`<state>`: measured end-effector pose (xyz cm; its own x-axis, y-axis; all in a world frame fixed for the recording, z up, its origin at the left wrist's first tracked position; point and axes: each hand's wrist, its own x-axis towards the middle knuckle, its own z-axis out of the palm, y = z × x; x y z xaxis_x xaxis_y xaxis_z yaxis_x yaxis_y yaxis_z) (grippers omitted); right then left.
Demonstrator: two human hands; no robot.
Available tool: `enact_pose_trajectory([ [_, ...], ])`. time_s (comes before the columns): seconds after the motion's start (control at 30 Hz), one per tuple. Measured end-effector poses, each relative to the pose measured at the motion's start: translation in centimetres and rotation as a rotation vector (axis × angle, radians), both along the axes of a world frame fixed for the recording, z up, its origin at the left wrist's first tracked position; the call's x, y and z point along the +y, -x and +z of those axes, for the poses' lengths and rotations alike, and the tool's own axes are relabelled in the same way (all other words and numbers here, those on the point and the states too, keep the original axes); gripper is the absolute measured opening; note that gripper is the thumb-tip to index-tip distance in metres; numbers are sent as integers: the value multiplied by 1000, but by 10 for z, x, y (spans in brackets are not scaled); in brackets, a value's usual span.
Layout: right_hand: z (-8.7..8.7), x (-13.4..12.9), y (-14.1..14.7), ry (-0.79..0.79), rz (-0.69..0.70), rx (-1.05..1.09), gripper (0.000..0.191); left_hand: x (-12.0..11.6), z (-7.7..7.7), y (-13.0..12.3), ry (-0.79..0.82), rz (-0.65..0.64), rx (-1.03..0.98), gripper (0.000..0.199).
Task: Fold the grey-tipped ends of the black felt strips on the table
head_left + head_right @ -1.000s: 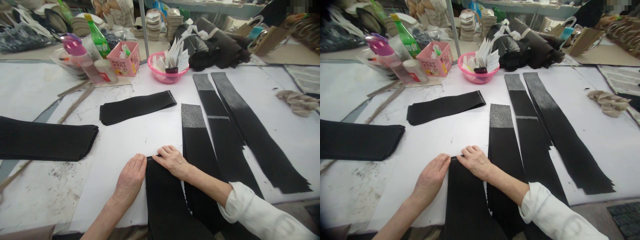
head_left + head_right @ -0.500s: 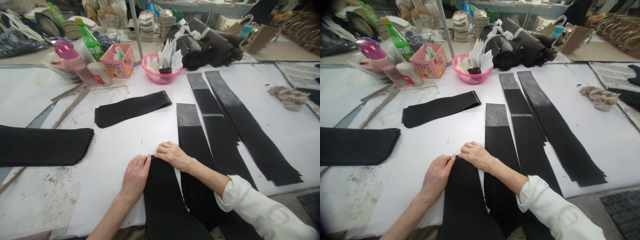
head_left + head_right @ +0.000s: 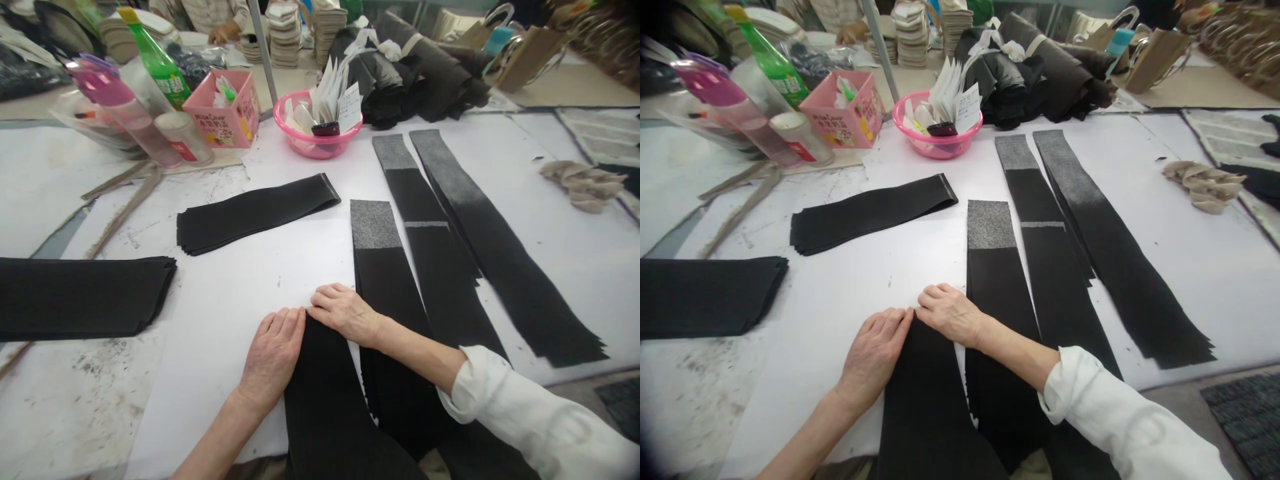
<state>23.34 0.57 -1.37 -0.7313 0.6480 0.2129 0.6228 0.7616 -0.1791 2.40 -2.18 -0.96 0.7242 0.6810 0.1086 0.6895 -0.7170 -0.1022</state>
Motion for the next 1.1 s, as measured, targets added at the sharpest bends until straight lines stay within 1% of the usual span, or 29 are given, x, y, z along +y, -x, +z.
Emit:
enact_pose_trajectory([
  [0.13,0,2,-4,22,-9,32,19,1,2,-2,37,12,10,40],
  [0.33,2,8,-22,90,-1,41,19,3,3,-1,104,20,-10,44],
  [0.47,2,7,-28,97,6,49,18,4,4,-1,123,18,18,48],
  [0.63,1,4,-28,66,-2,41,19,8,7,-5,138,6,48,50],
  [0.9,0,-4,-20,5,-49,-13,19,10,4,-10,102,-78,38,41],
  [1.1,-1,-1,-25,35,-92,35,18,11,5,-12,160,-61,45,46],
])
